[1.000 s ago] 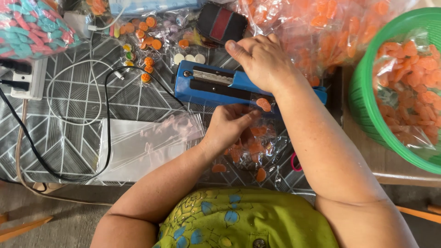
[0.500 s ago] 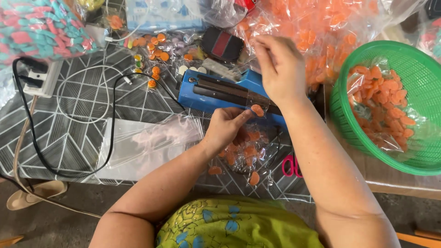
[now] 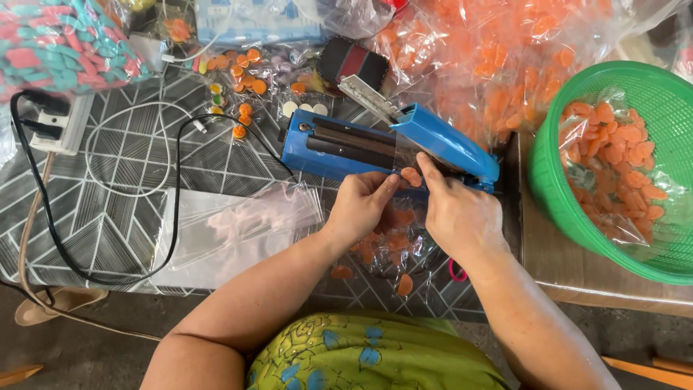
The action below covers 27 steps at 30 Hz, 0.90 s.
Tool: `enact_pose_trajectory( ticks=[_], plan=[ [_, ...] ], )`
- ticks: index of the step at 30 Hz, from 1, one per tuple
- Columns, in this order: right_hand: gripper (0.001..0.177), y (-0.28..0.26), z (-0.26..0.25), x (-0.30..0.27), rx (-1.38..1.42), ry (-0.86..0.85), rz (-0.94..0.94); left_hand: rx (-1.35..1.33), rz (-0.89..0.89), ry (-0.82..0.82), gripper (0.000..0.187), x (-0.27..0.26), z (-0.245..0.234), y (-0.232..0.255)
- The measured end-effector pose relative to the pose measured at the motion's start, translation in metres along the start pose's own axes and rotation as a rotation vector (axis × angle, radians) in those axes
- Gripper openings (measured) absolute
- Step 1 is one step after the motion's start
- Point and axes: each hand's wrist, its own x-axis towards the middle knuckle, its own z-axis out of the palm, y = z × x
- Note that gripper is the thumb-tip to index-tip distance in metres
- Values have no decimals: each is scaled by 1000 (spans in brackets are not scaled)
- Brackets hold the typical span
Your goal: Packaging small orange items into plastic bags and sealing them with a heat sealer
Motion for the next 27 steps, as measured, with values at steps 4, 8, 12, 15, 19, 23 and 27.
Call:
enact_pose_trajectory(
  ticks=[4, 8, 12, 15, 19, 23, 27],
  plan=[
    [57, -12, 1, 17, 12, -244, 72, 47, 21, -7, 37, -4, 1, 10],
    [59, -16, 18, 23, -50, -255, 43, 36, 25, 5, 35, -17, 7, 28],
    [57, -12, -2, 19, 11, -263, 64, 13, 44, 10, 36, -23, 9, 38],
    [53, -4, -5, 4, 42, -280, 204, 16, 49, 17, 38, -28, 13, 54],
    [61, 6, 18, -9, -27, -75, 155, 246, 89, 57, 31, -11, 13, 47],
    [81, 15, 12, -4, 124, -180, 189, 807, 451, 100, 29, -14, 23, 62],
    [32, 42, 21, -20, 309, 502, -13, 825, 458, 149, 29, -19, 20, 57]
  ],
)
